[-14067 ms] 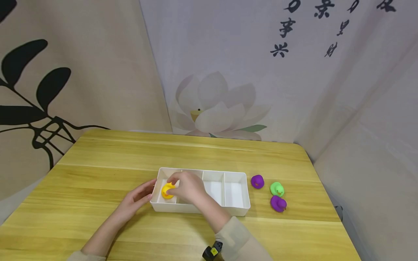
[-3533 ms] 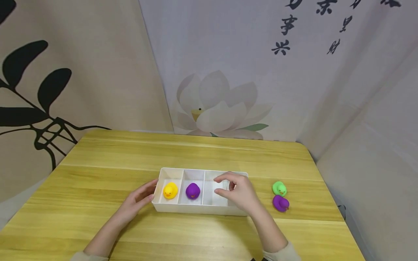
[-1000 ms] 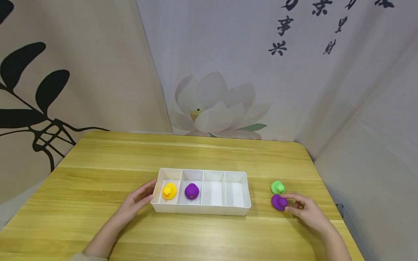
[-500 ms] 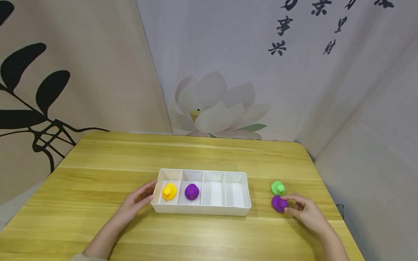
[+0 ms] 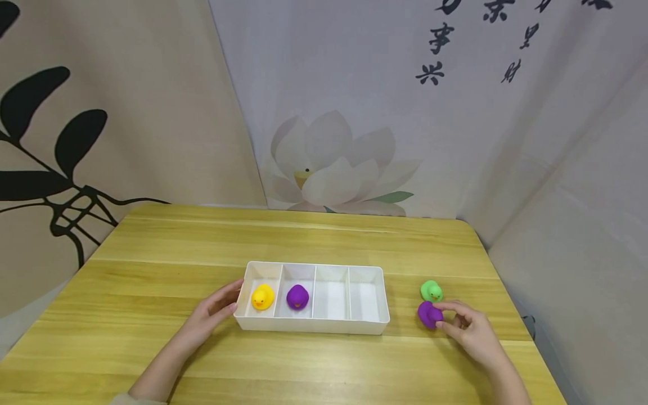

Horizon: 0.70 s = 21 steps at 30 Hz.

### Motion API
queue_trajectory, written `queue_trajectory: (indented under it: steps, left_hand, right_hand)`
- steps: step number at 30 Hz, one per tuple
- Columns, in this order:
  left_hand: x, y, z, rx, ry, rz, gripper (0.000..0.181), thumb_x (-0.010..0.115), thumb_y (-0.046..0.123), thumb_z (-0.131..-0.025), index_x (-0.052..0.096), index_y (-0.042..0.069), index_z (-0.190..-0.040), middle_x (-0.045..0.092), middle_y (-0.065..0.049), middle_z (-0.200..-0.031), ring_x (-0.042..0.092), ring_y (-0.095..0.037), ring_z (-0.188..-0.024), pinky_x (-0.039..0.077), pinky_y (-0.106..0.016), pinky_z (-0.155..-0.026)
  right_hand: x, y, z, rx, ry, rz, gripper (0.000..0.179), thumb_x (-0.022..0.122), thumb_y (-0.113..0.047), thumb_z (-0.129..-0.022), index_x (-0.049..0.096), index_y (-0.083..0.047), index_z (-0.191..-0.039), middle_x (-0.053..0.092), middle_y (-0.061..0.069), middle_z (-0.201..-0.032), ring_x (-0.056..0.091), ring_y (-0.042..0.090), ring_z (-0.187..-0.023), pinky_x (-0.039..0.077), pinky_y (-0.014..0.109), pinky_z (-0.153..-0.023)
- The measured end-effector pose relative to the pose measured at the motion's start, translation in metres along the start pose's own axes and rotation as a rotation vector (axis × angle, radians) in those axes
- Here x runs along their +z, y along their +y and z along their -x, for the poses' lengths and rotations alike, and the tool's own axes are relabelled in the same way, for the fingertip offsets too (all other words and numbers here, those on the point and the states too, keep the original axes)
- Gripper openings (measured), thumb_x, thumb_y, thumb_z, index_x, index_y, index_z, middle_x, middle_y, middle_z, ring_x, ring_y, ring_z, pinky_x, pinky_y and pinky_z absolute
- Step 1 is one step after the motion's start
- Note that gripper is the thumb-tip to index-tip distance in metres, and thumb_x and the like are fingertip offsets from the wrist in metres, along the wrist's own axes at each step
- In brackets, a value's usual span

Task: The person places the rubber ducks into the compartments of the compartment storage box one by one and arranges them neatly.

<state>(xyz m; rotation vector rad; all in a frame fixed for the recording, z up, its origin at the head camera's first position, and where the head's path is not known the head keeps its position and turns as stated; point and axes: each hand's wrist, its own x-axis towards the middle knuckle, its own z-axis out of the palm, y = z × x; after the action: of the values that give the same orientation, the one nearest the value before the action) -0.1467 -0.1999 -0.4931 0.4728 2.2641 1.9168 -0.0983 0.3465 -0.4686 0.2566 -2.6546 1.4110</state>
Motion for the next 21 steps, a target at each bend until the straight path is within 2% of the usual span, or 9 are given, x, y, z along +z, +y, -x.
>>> queue_trajectory:
  steps: [2, 11, 14, 21]
  left_hand:
    - [0.0, 0.0, 0.0, 0.0, 0.0, 0.001, 0.049, 0.057, 0.015, -0.097, 0.042, 0.008, -0.144, 0.047, -0.023, -0.138, 0.043, -0.039, -0.126, 0.041, -0.025, -0.093]
    - [0.0, -0.002, 0.0, -0.003, 0.003, 0.001, 0.049, 0.057, 0.015, -0.097, 0.043, 0.008, -0.144, 0.046, -0.023, -0.138, 0.042, -0.039, -0.127, 0.041, -0.022, -0.092]
    - [0.0, -0.002, 0.0, 0.002, 0.003, -0.004, 0.049, 0.057, 0.015, -0.097, 0.043, 0.009, -0.144, 0.047, -0.023, -0.138, 0.042, -0.039, -0.127, 0.04, -0.023, -0.092]
    - [0.0, -0.002, -0.001, 0.005, 0.003, -0.008, 0.049, 0.057, 0.016, -0.097, 0.043, 0.009, -0.144, 0.047, -0.023, -0.137, 0.043, -0.039, -0.126, 0.041, -0.023, -0.092]
  right_hand:
    - [0.002, -0.003, 0.001, -0.012, 0.011, 0.007, 0.032, 0.074, -0.002, -0.082, 0.067, -0.001, -0.113, 0.062, -0.003, -0.092, 0.041, 0.009, -0.051, 0.035, 0.029, -0.041]
    - [0.009, -0.018, -0.001, -0.048, 0.066, 0.01, 0.032, 0.075, 0.004, -0.079, 0.068, -0.001, -0.11, 0.057, 0.0, -0.08, 0.04, 0.008, -0.052, 0.035, 0.029, -0.042]
    - [0.01, -0.024, -0.002, -0.043, 0.073, 0.004, 0.031, 0.074, 0.004, -0.079, 0.068, -0.001, -0.11, 0.058, -0.001, -0.081, 0.041, 0.009, -0.052, 0.036, 0.028, -0.042]
    - [0.014, -0.041, -0.003, -0.013, 0.101, -0.012, 0.031, 0.076, 0.003, -0.078, 0.068, -0.002, -0.107, 0.047, -0.001, -0.064, 0.04, 0.01, -0.052, 0.036, 0.029, -0.043]
